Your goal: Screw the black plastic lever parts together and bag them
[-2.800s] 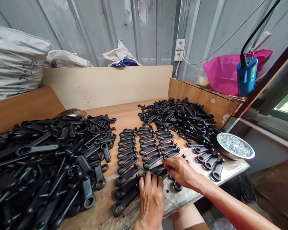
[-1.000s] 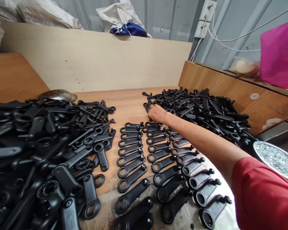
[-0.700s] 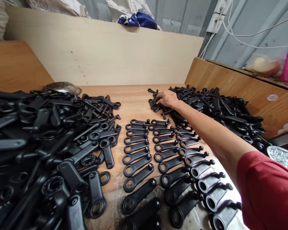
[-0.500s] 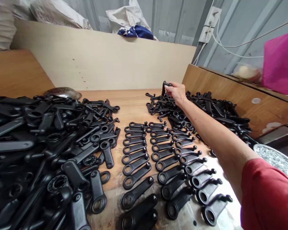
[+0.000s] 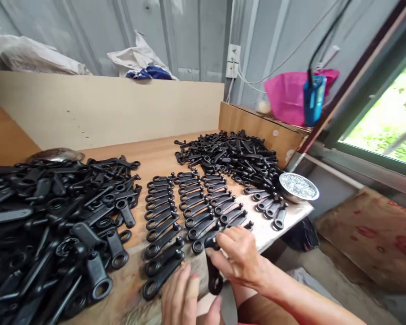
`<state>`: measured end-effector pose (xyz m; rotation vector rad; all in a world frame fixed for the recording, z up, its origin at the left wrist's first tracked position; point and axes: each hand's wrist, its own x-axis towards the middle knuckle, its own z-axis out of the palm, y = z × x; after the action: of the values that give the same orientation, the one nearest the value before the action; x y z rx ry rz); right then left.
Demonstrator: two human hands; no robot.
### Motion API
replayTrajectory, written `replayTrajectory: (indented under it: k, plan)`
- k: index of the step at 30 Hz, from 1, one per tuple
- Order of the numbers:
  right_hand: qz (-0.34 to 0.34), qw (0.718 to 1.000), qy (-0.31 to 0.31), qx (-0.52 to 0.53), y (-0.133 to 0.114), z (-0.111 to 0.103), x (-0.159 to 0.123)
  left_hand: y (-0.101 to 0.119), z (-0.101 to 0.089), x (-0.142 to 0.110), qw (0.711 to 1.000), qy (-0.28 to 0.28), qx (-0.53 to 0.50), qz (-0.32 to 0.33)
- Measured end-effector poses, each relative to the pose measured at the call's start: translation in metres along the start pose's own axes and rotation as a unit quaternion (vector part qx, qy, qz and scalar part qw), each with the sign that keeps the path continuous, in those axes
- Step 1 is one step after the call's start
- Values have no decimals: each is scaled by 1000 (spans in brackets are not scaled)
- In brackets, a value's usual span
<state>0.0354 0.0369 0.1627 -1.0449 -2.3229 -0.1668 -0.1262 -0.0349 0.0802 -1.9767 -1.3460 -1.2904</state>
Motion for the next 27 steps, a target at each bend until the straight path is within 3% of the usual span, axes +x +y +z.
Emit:
replayTrajectory:
  k: [4, 7, 10, 14, 17, 19, 22, 27]
  plan:
    - [72, 993, -80, -43, -11, 13, -11, 12, 9, 13, 994, -49, 10, 94]
    - [117, 982, -143, -49, -13, 11, -8, 11, 20, 18, 992, -67, 21, 108]
    - [170, 963, -204, -51, 0, -4, -5, 9, 27, 19, 990, -86, 24, 108]
    - [292, 924, -225, -99, 62, -55, -4, 14, 30, 20, 994, -104, 14, 40]
    - [406, 867, -228, -177, 135, -94, -3, 18, 34, 19, 995, -99, 26, 5]
    - [451, 828, -257, -210, 178, -108, -2, 19, 38, 17, 995, -94, 42, -11]
    - [475, 793, -307, -224, 218, -111, -3, 18, 42, 14, 994, -84, 56, -31]
    - [491, 776, -330, -218, 240, -96, -3, 18, 40, 13, 994, -80, 66, -40]
